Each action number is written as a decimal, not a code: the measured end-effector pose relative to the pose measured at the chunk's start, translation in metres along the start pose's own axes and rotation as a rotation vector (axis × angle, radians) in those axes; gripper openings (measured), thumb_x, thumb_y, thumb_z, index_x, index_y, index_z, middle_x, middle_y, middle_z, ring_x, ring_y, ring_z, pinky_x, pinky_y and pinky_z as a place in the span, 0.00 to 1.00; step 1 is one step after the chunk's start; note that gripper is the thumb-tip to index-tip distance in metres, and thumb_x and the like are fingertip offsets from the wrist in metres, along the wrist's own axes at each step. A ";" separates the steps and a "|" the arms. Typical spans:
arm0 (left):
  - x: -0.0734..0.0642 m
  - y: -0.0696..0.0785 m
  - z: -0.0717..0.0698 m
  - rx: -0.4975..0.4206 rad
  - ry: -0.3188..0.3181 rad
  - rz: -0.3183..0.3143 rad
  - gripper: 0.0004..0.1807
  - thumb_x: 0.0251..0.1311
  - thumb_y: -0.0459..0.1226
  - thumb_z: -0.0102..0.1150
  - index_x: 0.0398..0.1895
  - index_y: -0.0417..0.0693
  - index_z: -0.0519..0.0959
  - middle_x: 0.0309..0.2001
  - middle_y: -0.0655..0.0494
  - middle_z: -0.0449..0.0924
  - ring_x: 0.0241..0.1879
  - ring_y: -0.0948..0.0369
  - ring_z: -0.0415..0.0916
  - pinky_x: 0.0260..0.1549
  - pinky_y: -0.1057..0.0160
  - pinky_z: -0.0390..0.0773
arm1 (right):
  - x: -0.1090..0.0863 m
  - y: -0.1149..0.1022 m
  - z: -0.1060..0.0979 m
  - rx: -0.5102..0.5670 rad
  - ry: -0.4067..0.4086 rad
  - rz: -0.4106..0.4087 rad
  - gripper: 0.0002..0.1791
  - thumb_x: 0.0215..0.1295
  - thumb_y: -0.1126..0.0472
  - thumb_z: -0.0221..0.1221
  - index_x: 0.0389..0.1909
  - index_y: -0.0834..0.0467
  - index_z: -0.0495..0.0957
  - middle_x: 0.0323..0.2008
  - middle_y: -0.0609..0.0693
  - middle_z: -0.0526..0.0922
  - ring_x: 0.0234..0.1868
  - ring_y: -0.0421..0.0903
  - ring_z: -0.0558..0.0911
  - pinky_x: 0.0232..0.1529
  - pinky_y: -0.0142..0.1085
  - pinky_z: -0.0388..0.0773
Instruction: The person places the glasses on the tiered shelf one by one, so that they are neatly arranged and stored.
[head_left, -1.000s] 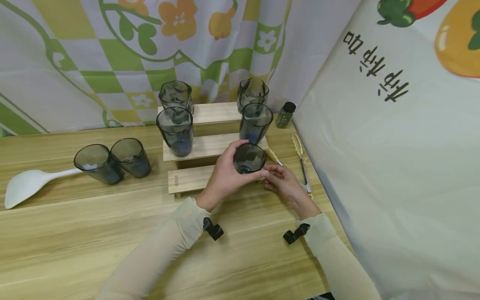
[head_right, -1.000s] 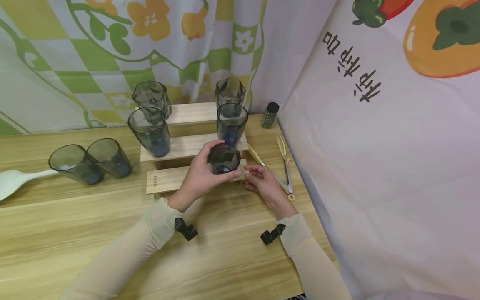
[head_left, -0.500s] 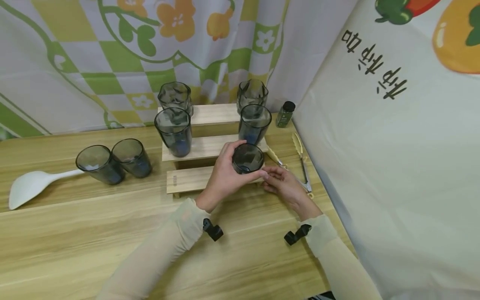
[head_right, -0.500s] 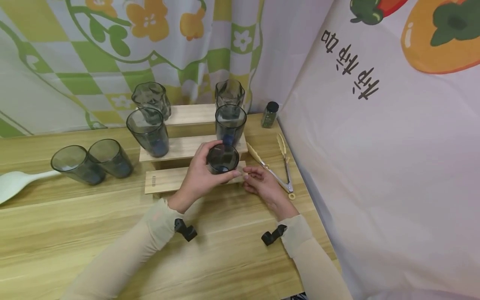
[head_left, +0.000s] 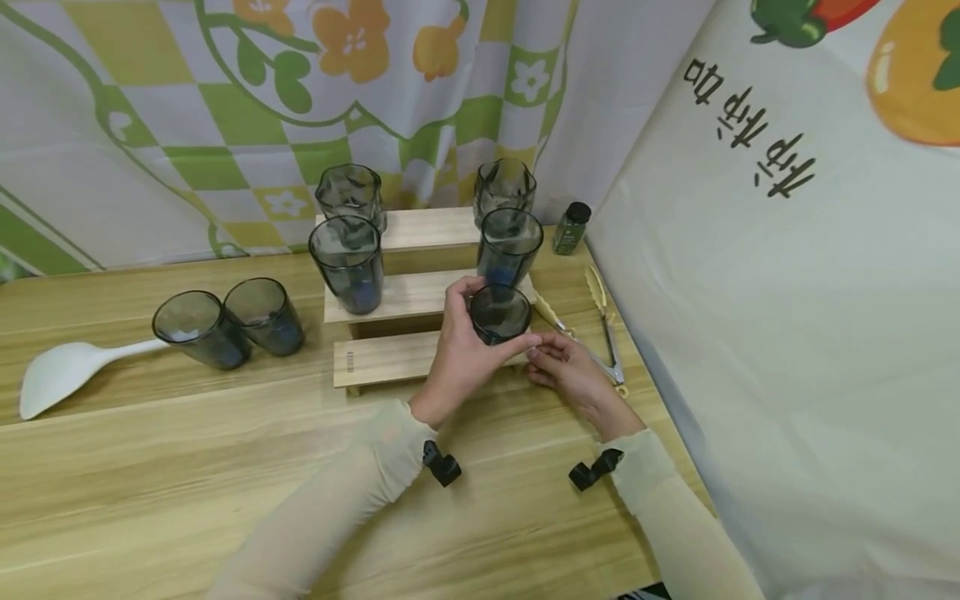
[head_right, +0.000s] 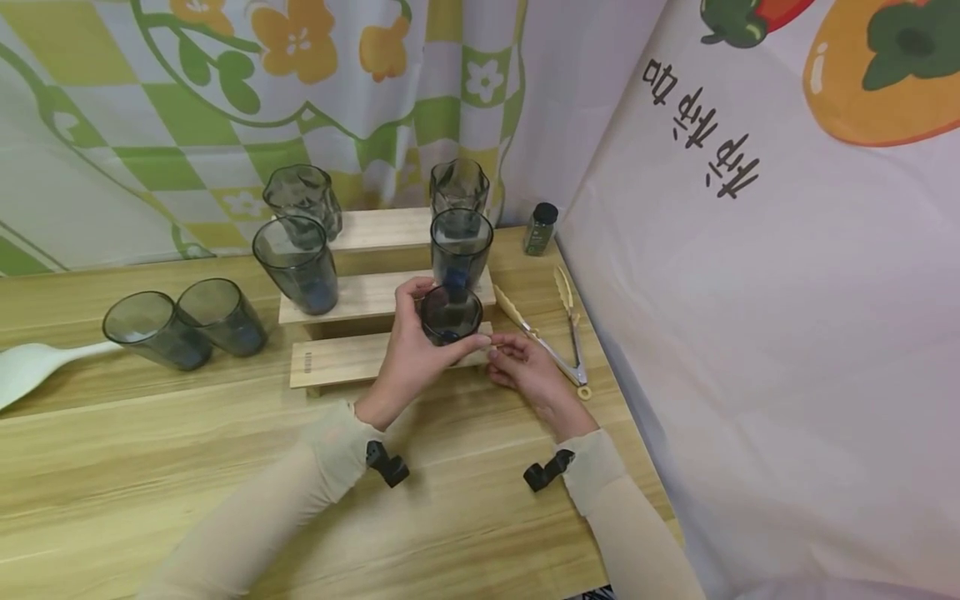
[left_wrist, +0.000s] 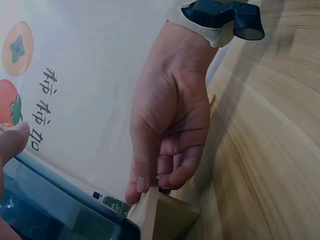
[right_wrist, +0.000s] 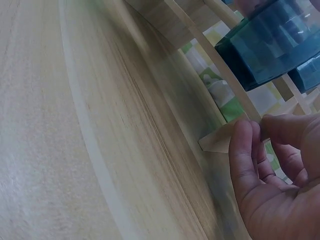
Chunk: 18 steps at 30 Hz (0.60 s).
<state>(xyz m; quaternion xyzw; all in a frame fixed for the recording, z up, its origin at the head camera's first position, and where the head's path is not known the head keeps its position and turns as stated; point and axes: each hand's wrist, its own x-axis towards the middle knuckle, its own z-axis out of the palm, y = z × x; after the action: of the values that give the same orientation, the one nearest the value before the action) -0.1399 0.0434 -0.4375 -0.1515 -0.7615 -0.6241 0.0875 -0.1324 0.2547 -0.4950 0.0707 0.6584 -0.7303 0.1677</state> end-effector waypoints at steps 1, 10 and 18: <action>0.000 0.001 0.000 -0.008 0.001 0.000 0.54 0.46 0.52 0.82 0.70 0.51 0.56 0.65 0.58 0.62 0.64 0.61 0.62 0.64 0.56 0.65 | 0.000 0.000 0.000 -0.002 0.000 -0.002 0.17 0.76 0.69 0.55 0.62 0.66 0.70 0.49 0.57 0.78 0.44 0.48 0.82 0.48 0.39 0.82; -0.001 0.007 -0.006 -0.014 -0.058 -0.034 0.55 0.46 0.55 0.81 0.72 0.56 0.54 0.65 0.57 0.62 0.65 0.61 0.62 0.63 0.54 0.65 | -0.002 -0.001 -0.002 -0.028 0.003 -0.006 0.17 0.76 0.64 0.57 0.62 0.64 0.71 0.49 0.55 0.80 0.45 0.48 0.82 0.49 0.39 0.82; -0.016 0.012 -0.055 0.001 -0.065 0.100 0.37 0.64 0.47 0.70 0.70 0.50 0.62 0.63 0.54 0.66 0.63 0.57 0.65 0.62 0.53 0.68 | -0.002 -0.001 -0.001 -0.036 -0.028 -0.009 0.22 0.76 0.64 0.58 0.66 0.66 0.69 0.47 0.53 0.78 0.44 0.47 0.81 0.47 0.39 0.82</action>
<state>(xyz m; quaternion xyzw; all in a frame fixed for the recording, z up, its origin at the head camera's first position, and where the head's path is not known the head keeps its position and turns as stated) -0.1233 -0.0098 -0.4202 -0.2097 -0.7557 -0.6133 0.0938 -0.1309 0.2561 -0.4934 0.0545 0.6693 -0.7200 0.1748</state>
